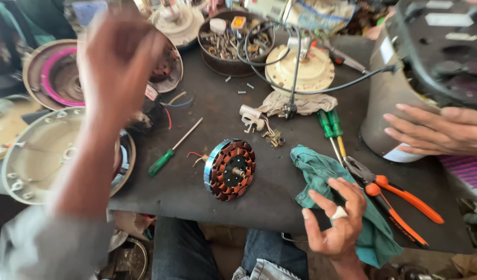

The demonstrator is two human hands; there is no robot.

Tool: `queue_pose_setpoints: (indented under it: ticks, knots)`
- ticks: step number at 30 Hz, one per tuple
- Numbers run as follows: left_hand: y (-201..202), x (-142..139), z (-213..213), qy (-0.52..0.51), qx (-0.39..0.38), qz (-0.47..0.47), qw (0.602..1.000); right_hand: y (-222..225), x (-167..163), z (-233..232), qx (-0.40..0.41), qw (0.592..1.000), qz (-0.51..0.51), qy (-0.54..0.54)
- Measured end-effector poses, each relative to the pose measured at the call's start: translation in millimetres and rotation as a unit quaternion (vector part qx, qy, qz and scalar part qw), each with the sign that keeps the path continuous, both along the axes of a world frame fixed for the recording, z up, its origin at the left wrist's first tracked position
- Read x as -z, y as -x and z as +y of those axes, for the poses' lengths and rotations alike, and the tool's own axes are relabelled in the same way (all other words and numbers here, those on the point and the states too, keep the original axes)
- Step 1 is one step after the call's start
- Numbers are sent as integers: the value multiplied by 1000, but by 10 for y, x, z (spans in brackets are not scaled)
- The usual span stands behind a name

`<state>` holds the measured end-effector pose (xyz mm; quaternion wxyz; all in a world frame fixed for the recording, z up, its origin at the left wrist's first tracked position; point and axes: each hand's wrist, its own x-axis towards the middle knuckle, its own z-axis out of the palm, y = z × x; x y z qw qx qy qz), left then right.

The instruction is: The person holds a small electric motor armature in one hand and repeatedly files and scrapes its copper commutator surface with a small file, turning the armature to work around it, then wipes the part with a cloth. A second person at the same bench handles a mixer-grinder base and screws.

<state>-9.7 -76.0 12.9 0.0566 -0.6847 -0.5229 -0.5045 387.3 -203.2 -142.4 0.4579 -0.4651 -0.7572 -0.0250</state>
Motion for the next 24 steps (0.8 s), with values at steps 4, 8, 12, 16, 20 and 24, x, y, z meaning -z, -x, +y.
queue_pose_setpoints:
  ticks: [4,8,12,16,20,24]
  knots:
    - [-175,508,-1184,98,45,-287,952,78,-36,-102,-2,999,50,0]
    - [-409,1024,-1784,139,7,-369,919,306,-334,-290,-185,923,271,203]
    - [-559,1459,-1774,96,48,-432,895,522,-858,-556,-511,763,325,224]
    - [-636,1682,-1717,96,13,-381,919,709,-1394,-615,-652,672,241,257]
    - [-516,1844,-1651,81,48,-411,907,720,-1948,-274,-479,802,174,310]
    - [-507,1979,-1676,98,59,-416,902,505,-1998,195,-321,868,119,361]
